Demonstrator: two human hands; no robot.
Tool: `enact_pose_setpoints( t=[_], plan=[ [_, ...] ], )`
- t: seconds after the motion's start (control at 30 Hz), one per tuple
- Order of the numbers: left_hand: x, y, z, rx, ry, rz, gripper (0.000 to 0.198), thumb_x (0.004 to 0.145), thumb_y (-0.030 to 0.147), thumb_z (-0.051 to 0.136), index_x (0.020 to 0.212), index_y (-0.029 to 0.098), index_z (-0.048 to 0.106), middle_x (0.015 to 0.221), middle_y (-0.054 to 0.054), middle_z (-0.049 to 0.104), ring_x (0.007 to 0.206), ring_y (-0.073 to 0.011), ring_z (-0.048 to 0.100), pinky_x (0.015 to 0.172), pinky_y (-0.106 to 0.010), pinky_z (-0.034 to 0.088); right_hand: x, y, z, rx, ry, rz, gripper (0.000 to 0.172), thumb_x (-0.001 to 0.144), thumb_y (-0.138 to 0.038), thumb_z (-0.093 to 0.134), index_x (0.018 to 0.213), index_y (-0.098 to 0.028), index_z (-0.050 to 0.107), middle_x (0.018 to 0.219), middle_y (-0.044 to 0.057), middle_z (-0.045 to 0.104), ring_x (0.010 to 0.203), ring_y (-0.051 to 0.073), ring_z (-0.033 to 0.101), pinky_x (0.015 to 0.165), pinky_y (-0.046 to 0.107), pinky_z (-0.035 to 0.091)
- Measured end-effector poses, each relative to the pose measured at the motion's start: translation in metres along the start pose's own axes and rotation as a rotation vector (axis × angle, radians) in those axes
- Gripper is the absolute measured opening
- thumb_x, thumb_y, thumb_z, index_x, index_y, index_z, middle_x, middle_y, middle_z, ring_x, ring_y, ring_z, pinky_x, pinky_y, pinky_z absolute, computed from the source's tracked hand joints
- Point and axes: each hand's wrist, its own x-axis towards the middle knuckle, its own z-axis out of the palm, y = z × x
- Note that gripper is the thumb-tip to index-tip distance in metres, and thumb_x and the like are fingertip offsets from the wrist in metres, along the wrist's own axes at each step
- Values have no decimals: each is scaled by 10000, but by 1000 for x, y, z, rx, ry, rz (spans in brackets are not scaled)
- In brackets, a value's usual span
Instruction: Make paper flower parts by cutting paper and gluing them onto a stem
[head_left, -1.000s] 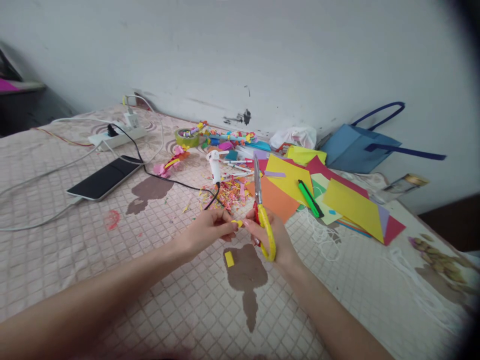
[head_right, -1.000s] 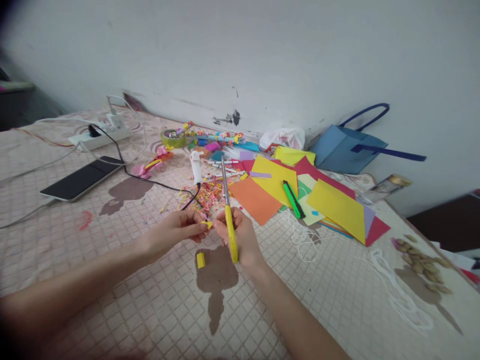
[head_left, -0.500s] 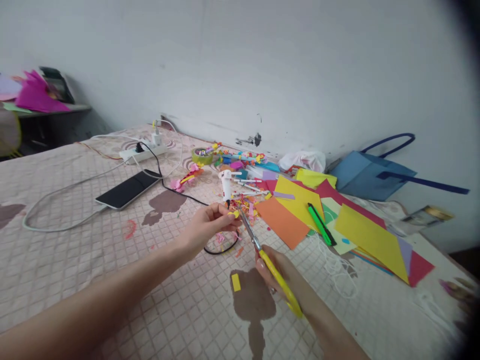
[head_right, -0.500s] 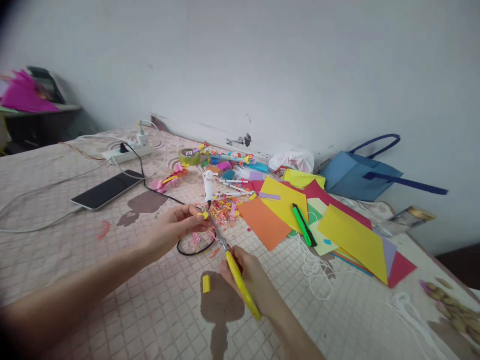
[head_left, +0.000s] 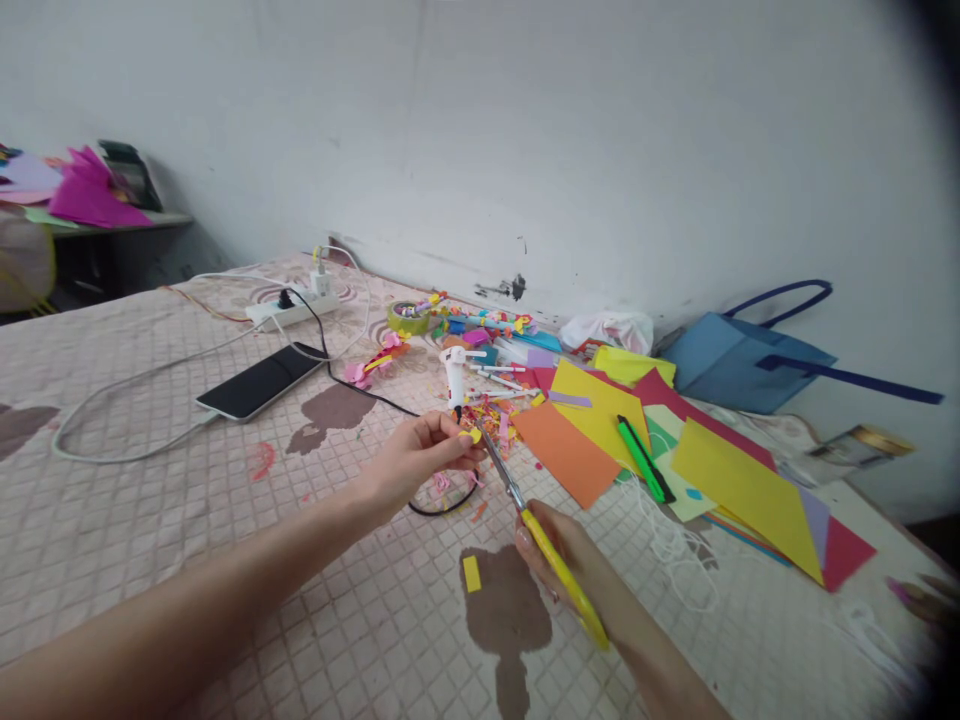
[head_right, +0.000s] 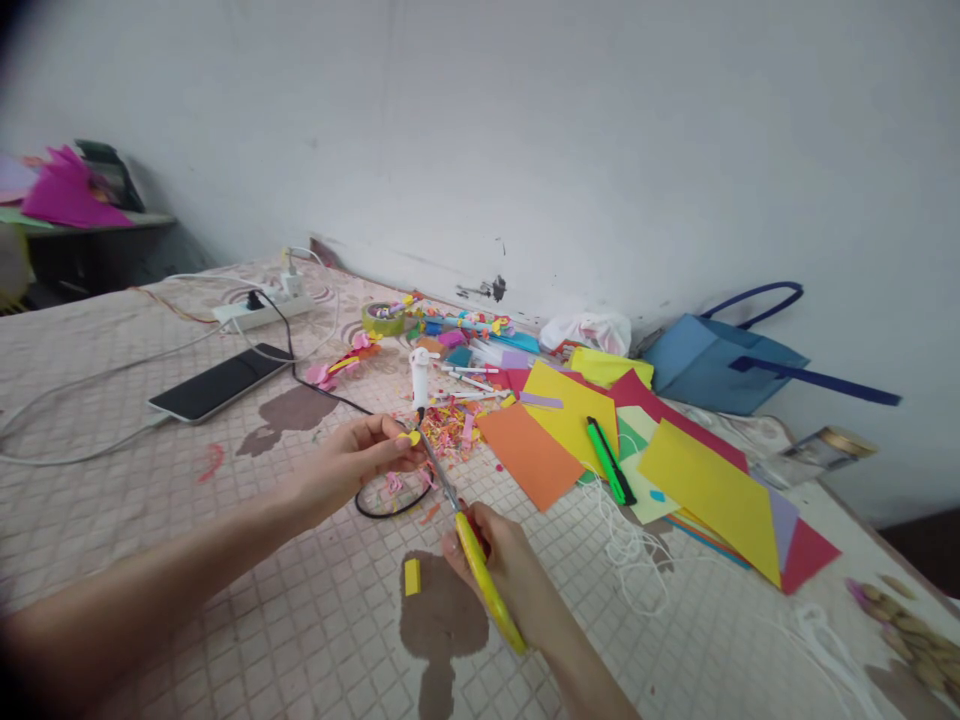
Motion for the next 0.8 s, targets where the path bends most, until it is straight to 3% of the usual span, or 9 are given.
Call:
enact_pose_setpoints(
  t=[0.43, 0.8],
  plan=[
    [3, -5, -5, 2, -21, 23, 246, 728, 285, 706, 734, 127, 517, 747, -39, 685, 714, -119, 652, 707, -244, 512, 1, -8, -1, -83, 29, 8, 267, 779, -370, 558, 657, -207, 385, 579, -51, 381, 497, 89, 340, 408, 191, 281],
    [3, -3, -2, -6, 0, 15, 277, 695, 301, 729, 724, 126, 516, 717, -27, 673, 701, -122, 653, 699, -247, 520, 2, -3, -1, -39, 33, 36, 277, 771, -360, 576, 639, -209, 386, 511, -74, 353, 415, 63, 299, 359, 180, 253]
  ],
)
